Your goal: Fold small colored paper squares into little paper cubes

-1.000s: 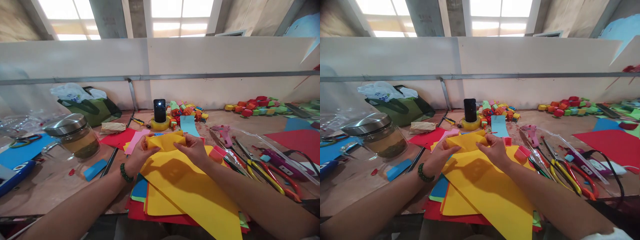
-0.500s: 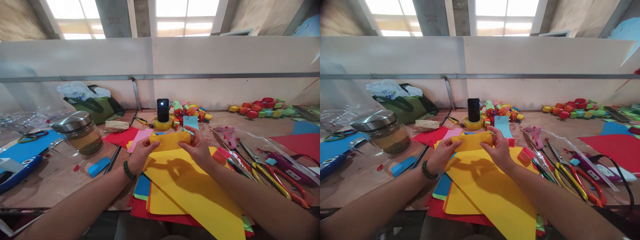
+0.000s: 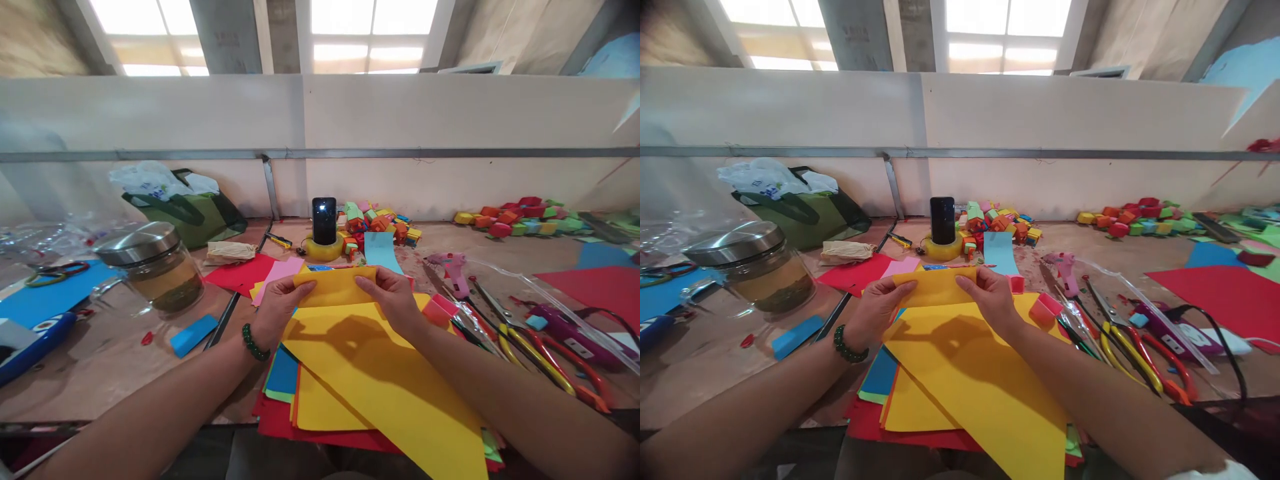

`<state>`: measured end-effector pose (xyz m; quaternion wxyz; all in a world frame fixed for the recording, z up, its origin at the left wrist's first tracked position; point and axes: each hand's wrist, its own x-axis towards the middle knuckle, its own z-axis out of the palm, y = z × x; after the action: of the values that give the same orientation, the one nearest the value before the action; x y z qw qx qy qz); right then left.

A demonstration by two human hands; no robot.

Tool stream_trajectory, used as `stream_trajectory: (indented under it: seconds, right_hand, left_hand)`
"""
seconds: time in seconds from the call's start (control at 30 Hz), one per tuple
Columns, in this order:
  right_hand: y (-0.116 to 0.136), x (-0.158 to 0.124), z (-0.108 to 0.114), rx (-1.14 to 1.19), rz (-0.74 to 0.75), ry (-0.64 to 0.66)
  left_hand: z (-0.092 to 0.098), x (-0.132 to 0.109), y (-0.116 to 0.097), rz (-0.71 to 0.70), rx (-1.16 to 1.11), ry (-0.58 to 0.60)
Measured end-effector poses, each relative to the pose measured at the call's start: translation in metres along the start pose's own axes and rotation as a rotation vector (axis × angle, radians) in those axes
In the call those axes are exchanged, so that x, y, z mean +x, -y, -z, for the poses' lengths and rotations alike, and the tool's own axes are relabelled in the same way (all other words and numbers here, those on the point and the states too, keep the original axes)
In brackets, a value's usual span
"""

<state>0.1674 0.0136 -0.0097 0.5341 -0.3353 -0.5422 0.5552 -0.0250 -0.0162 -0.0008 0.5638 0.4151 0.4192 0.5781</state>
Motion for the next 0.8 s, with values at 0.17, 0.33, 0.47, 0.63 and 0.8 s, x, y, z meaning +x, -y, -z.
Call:
stream_trajectory:
  seconds: [0.17,0.33,0.47,0.63,0.8]
  right_hand:
    - [-0.003,0.002,0.002,-0.059,0.034,-0.056]
    - [-0.008,0.005,0.008,-0.035,0.055,-0.034]
    - [-0.011,0.005,0.014,-0.056,0.042,-0.062]
    - [-0.01,0.004,0.014,-0.033,0.027,-0.062]
    - [-0.006,0.004,0.012,-0.057,0.038,-0.046]
  left_hand:
    - [0.003,0.002,0.002,-0.006,0.04,-0.005]
    - [0.013,0.009,0.011,-0.021,0.097,0.014]
    - [0.019,0.014,0.018,-0.081,0.125,0.011]
    - [0.021,0.016,0.019,-0.117,0.049,0.003]
    - [0.019,0.012,0.015,-0.096,0.026,-0.011]
